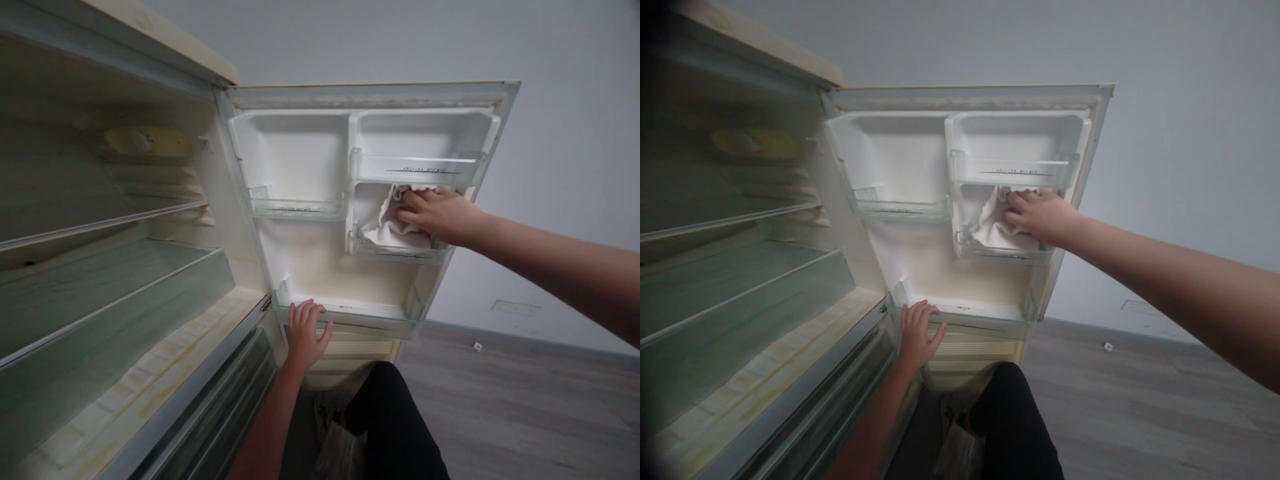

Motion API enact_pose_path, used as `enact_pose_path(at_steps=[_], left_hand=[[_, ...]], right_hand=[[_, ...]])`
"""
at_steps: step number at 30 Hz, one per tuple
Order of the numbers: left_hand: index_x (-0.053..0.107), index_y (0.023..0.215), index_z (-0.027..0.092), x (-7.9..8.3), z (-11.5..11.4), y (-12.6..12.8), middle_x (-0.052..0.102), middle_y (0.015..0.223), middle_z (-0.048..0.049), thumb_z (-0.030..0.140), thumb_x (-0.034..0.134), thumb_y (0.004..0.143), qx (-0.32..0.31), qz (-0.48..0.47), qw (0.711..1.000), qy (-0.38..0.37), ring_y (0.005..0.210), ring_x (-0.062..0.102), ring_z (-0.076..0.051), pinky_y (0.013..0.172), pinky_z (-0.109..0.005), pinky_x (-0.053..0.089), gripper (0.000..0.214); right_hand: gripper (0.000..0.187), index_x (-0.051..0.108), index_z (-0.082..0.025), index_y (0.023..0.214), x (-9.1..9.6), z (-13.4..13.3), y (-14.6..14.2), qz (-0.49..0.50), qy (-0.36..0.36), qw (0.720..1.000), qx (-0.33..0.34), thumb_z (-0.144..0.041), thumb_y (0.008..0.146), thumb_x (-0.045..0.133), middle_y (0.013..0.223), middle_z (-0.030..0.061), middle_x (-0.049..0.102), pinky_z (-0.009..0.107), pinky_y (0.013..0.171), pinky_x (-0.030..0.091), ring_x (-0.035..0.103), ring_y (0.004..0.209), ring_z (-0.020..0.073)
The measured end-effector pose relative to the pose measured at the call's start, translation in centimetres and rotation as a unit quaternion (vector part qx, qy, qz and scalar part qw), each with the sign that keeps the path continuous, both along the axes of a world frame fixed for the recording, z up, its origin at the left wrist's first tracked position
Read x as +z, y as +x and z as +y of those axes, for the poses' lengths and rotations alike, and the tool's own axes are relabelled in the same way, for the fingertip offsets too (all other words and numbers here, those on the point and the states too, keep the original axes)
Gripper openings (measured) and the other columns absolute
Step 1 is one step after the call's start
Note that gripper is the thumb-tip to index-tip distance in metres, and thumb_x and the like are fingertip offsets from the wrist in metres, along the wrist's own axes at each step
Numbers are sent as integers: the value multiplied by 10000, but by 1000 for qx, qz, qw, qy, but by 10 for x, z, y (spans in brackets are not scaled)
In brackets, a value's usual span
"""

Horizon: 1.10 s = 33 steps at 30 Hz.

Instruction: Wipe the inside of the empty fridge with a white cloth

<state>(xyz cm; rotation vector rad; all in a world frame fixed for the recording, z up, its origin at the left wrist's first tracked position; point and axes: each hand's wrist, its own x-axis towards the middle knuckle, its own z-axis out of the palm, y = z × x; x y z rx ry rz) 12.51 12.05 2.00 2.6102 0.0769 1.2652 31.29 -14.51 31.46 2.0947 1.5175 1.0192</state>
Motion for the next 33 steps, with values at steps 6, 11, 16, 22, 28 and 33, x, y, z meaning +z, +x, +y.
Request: enact_pose_path(at_steps=[6,11,16,22,28,33], left_hand=[[565,1107,220,-2,-2,5,666,1149,-93,322,586,887,10,-4,1000,-4,1248,547,-300,1203,-582,215,243],[564,1111,221,-2,-5,7,672,1131,-85,315,588,891,11,-3,1000,-2,1246,545,-298,1205,-585,218,240],[562,1131,226,2,-7,3,671,1147,-74,309,594,901,14,14,1000,2,1251,537,-289,1209,-571,230,246],[556,1143,222,4,-11,1,648,1175,-82,293,604,895,19,26,999,4,1257,524,-294,1216,-560,233,262],[557,1124,215,10,-16,-3,630,1161,-84,293,607,889,38,37,998,12,1209,536,-285,1215,-543,242,252],[578,1141,199,13,-18,-5,645,1124,-88,304,606,898,48,57,997,30,1161,562,-280,1214,-533,250,266]], right_hand=[[281,684,-80,1099,0,26,-8,-49,-38,996,-62,-190,933,487,1103,191,663,364,837,366,597,1011,262],[304,709,-93,1063,3,76,-7,-41,-51,998,4,-245,920,488,1242,219,607,367,855,389,553,1151,318],[322,674,-113,1148,5,88,-3,-28,-48,998,17,-262,919,503,1129,183,644,334,793,389,600,1029,279],[314,645,-114,1156,15,45,9,7,-79,997,-1,-247,880,581,1221,167,600,299,801,342,577,1032,228],[286,615,-108,1090,9,28,-30,95,112,989,5,-270,873,522,996,120,650,284,710,329,550,840,210],[298,639,-100,1130,-48,77,-89,2,90,991,100,-228,963,429,1006,172,665,361,847,330,541,979,266]])
